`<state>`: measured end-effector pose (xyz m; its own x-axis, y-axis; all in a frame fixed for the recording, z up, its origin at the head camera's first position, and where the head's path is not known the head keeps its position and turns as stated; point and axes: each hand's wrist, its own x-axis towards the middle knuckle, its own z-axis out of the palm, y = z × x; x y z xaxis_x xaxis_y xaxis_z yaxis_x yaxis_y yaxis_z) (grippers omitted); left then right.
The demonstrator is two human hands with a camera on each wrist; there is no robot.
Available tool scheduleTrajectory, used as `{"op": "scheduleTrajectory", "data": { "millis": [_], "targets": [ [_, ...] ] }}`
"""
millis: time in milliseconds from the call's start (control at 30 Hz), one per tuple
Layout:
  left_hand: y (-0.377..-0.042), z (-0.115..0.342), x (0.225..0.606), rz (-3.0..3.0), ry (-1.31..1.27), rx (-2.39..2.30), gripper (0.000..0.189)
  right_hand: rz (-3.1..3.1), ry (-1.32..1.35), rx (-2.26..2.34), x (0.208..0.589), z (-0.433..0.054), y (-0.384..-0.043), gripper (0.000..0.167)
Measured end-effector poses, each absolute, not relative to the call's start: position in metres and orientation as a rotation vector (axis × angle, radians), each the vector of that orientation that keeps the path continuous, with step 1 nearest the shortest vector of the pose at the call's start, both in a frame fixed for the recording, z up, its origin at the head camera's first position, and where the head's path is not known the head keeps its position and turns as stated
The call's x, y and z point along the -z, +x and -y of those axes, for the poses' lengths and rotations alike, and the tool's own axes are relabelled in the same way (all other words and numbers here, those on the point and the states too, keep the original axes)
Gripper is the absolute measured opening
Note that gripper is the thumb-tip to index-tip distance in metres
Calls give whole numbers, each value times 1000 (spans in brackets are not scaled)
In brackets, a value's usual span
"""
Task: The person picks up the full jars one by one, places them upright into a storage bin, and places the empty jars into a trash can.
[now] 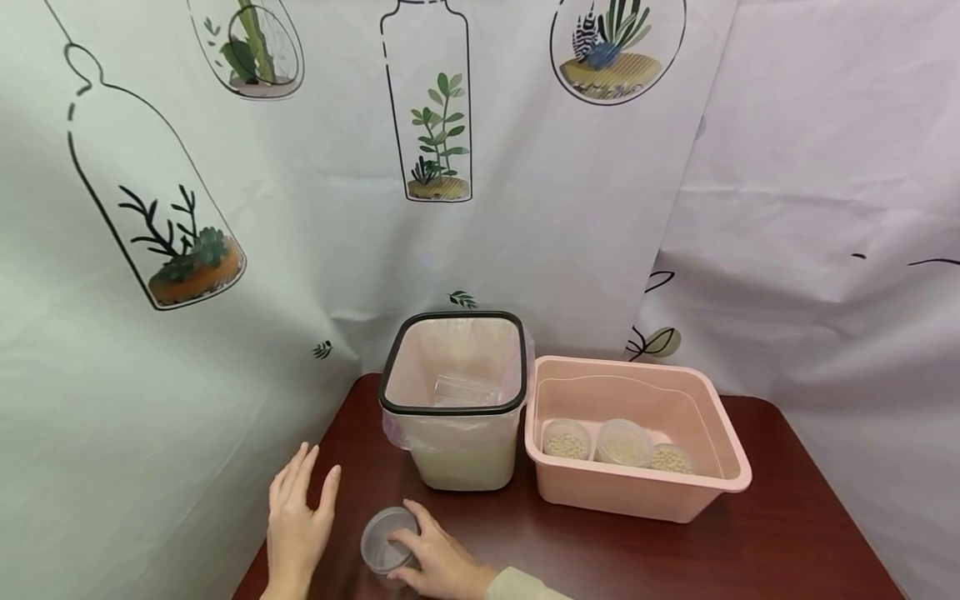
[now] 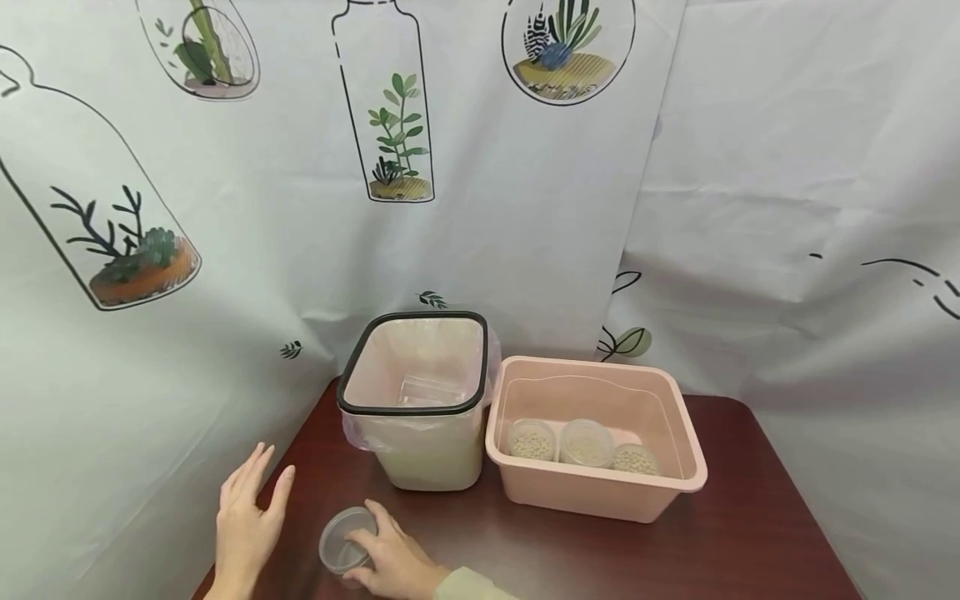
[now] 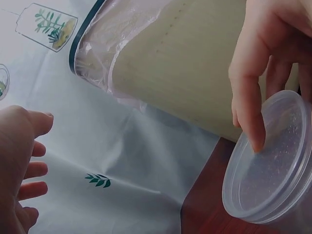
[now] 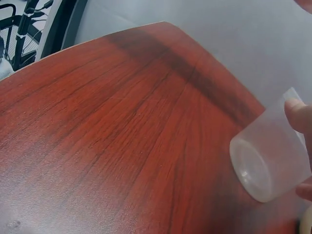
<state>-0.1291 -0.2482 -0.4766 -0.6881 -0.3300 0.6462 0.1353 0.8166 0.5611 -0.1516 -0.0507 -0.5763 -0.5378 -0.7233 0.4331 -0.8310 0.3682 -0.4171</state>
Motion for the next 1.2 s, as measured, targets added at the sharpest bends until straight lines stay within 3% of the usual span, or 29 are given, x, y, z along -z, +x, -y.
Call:
{"op": "scheduleTrajectory", "data": {
  "millis": [400, 867, 1200],
  "targets": [
    [-139, 244, 480, 2186, 77, 765, 47, 2192, 1325, -857, 575, 45, -158, 41],
    [-142, 241, 483, 2174, 70, 771, 46, 2066, 1243, -961, 539, 25, -161, 44],
    [-150, 239, 475, 2124, -31, 739, 48, 1898, 1225, -1032, 494, 7, -168, 48]
  ]
}}
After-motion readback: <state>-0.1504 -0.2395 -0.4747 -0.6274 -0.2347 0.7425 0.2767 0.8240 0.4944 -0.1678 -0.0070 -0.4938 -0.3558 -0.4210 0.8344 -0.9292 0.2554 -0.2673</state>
